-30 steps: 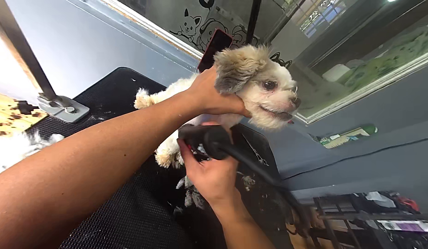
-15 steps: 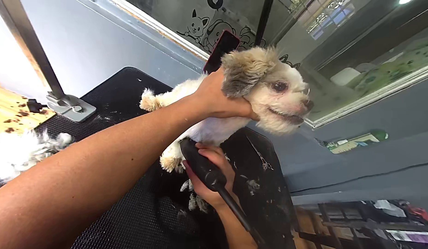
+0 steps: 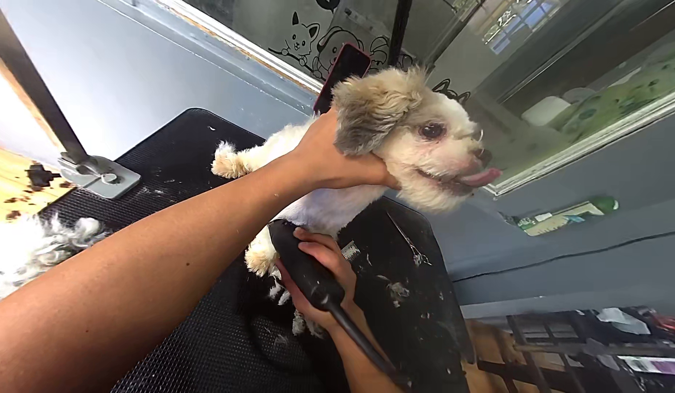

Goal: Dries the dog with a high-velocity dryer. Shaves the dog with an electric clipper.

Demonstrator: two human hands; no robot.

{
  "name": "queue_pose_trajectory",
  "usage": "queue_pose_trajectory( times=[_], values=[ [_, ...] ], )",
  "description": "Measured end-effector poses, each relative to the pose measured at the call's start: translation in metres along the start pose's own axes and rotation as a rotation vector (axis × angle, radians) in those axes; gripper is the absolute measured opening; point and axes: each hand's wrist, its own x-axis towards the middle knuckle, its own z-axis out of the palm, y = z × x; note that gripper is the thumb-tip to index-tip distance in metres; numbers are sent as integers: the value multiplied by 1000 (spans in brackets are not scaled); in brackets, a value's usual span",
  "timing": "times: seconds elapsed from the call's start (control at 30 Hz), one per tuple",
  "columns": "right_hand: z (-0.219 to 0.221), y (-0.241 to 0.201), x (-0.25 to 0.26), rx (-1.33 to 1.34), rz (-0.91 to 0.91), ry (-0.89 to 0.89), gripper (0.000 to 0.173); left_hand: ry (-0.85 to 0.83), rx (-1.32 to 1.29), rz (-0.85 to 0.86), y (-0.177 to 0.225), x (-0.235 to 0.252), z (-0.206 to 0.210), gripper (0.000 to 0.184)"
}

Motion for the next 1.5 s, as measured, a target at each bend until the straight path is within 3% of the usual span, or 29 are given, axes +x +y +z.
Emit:
queue_pose_trajectory(
  times=[0.1, 0.27, 0.43, 0.53, 0.7, 0.77, 0.83, 0.97, 1.13, 1.23, 1.37, 1.5],
  values=[
    [-30, -21, 15, 173, 52, -34, 48, 9, -4, 22, -2, 1, 2, 71],
    [-49, -29, 18, -84, -176, 225, 59, 8, 23, -6, 1, -1, 2, 68],
    [-25, 7, -1, -172, -194, 25, 55, 30, 5, 28, 0, -2, 0, 71],
    [-39, 2, -3, -170, -182, -88, 47, 21, 11, 33, -2, -2, -1, 72],
    [-58, -14, -9, -330, -311, 55, 64, 30, 17, 5, -3, 1, -2, 72],
    [-46, 1, -10, -377, -370, 29, 57, 42, 15, 9, -3, 1, 1, 77],
    [-31, 15, -9, -438, -409, -12, 39, 59, 13, 16, -4, 1, 4, 77],
    [-13, 37, -10, -452, -378, -93, 19, 58, 1, 33, -11, -1, 6, 84],
    [-31, 14, -1, -327, -343, -197, 20, 53, 7, 27, -11, 3, 3, 77],
    [-41, -10, 0, -360, -394, -129, 38, 54, 15, 16, -9, 5, 0, 76],
    [-20, 14, -3, -417, -362, -106, 16, 59, 14, 17, -7, 3, 3, 75],
    [-22, 18, -3, -258, -284, -197, 21, 56, 26, 53, -10, 1, 2, 71]
  ],
)
